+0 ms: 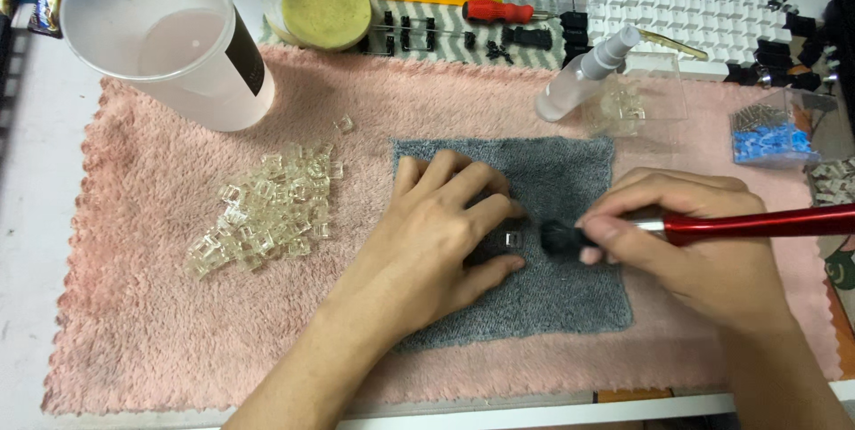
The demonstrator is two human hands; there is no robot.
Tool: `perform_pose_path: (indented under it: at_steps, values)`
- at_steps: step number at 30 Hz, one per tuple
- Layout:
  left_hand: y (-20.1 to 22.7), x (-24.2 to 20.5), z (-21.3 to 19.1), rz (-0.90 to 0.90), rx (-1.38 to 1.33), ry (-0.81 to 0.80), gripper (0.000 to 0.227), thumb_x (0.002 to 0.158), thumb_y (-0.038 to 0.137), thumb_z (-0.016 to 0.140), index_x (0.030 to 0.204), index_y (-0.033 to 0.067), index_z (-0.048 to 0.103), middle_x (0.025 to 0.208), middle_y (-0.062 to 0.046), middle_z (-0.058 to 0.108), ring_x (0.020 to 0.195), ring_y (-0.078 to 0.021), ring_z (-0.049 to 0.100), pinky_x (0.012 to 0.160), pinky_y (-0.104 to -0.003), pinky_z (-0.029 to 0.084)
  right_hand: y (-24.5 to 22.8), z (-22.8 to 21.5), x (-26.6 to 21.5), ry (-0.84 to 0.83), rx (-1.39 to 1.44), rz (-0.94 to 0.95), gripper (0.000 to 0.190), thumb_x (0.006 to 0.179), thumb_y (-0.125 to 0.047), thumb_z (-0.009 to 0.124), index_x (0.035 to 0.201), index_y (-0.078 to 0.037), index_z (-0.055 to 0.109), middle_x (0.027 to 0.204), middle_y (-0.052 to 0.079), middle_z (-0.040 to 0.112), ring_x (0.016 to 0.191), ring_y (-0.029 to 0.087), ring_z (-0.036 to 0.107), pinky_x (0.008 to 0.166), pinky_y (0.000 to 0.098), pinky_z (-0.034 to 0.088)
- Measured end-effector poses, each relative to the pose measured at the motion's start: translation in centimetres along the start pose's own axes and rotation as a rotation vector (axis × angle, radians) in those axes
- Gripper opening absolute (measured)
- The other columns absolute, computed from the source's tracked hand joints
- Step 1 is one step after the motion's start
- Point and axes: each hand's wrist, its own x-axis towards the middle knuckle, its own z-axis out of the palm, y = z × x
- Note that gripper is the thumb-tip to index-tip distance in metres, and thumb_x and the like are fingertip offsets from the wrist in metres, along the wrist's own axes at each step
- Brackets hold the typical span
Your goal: The person uses a red-handled brush to clean small transparent keyboard keycaps one by one on a gray cloth. They pick up each keycap, brush its surfaces, and place it back down, repeating the process throughout the clip.
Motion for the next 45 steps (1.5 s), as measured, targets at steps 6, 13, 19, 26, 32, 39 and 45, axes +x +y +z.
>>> perform_pose_path:
  at_steps: [6, 13, 19, 26, 32, 39, 45]
  values:
    - [0.3, -0.1, 0.0, 0.01, -0.007, -0.016, 0.033, 0.092, 0.031, 0.088, 0.114, 0.0086, 0.08, 0.127, -0.009, 0.069, 0.113, -0.037, 0.057, 0.088, -0.055, 0.04, -0.4, 3.4, 1.5, -0.038, -0.034, -0.063, 0.008, 0.09, -0.009, 0.093, 0.089, -0.004, 0.087, 0.086, 0.005, 0.085, 0.072, 0.011, 0.078, 0.07, 0.0215, 0.063]
    - [0.5, 0.1, 0.2, 0.007, -0.015, -0.014, 0.017, 0.097, 0.028, 0.087, 0.103, 0.0112, 0.085, 0.124, -0.006, 0.07, 0.114, -0.0356, 0.057, 0.089, -0.055, 0.04, 0.2, 2.8, 1.0, -0.026, -0.194, -0.161, 0.018, 0.093, -0.01, 0.091, 0.082, -0.003, 0.079, 0.084, 0.005, 0.083, 0.071, 0.014, 0.075, 0.073, 0.0283, 0.06]
    - [0.4, -0.1, 0.4, 0.004, -0.002, 0.016, 0.018, 0.096, 0.03, 0.087, 0.104, 0.0138, 0.087, 0.125, -0.006, 0.071, 0.113, -0.0356, 0.057, 0.087, -0.055, 0.039, -1.4, 2.9, 0.4, -0.048, -0.257, -0.163, 0.009, 0.095, -0.012, 0.088, 0.088, -0.008, 0.084, 0.088, 0.001, 0.085, 0.079, 0.011, 0.078, 0.081, 0.025, 0.061]
    - [0.3, -0.2, 0.2, -0.001, -0.029, 0.002, 0.016, 0.099, 0.027, 0.086, 0.104, 0.012, 0.086, 0.123, -0.005, 0.07, 0.115, -0.0337, 0.057, 0.088, -0.053, 0.038, 0.7, 2.6, -1.0, 0.035, -0.201, -0.122, 0.012, 0.092, -0.011, 0.09, 0.085, -0.005, 0.083, 0.088, 0.004, 0.085, 0.08, 0.013, 0.079, 0.081, 0.0252, 0.061]
    - [1.1, 0.3, -0.6, -0.005, -0.213, 0.078, 0.019, 0.11, 0.029, 0.076, 0.123, 0.0159, 0.081, 0.125, -0.002, 0.072, 0.115, -0.0287, 0.06, 0.093, -0.046, 0.039, 1.7, 1.7, -2.9, 0.064, 0.128, 0.219, 0.018, 0.103, -0.013, 0.074, 0.096, -0.001, 0.084, 0.09, 0.013, 0.087, 0.054, 0.015, 0.071, 0.049, 0.0249, 0.061]
    - [1.9, 0.6, -0.6, 0.068, -0.33, 0.124, 0.024, 0.114, 0.036, 0.068, 0.125, 0.0193, 0.082, 0.122, 0.001, 0.072, 0.114, -0.0231, 0.063, 0.094, -0.039, 0.041, 1.5, 2.5, -3.4, -0.027, 0.349, 0.581, 0.034, 0.095, -0.018, 0.086, 0.124, -0.003, 0.095, 0.072, 0.016, 0.092, 0.052, 0.015, 0.067, 0.044, 0.0303, 0.051]
    - [1.2, 0.6, -1.5, 0.041, -0.163, 0.099, 0.043, 0.104, 0.049, 0.08, 0.136, 0.0189, 0.079, 0.133, -0.003, 0.072, 0.116, -0.0263, 0.064, 0.09, -0.045, 0.042, 2.6, 0.4, -2.7, 0.065, 0.318, 0.503, 0.013, 0.097, -0.015, 0.087, 0.101, -0.003, 0.086, 0.072, 0.016, 0.089, 0.049, 0.017, 0.067, 0.04, 0.0289, 0.05]
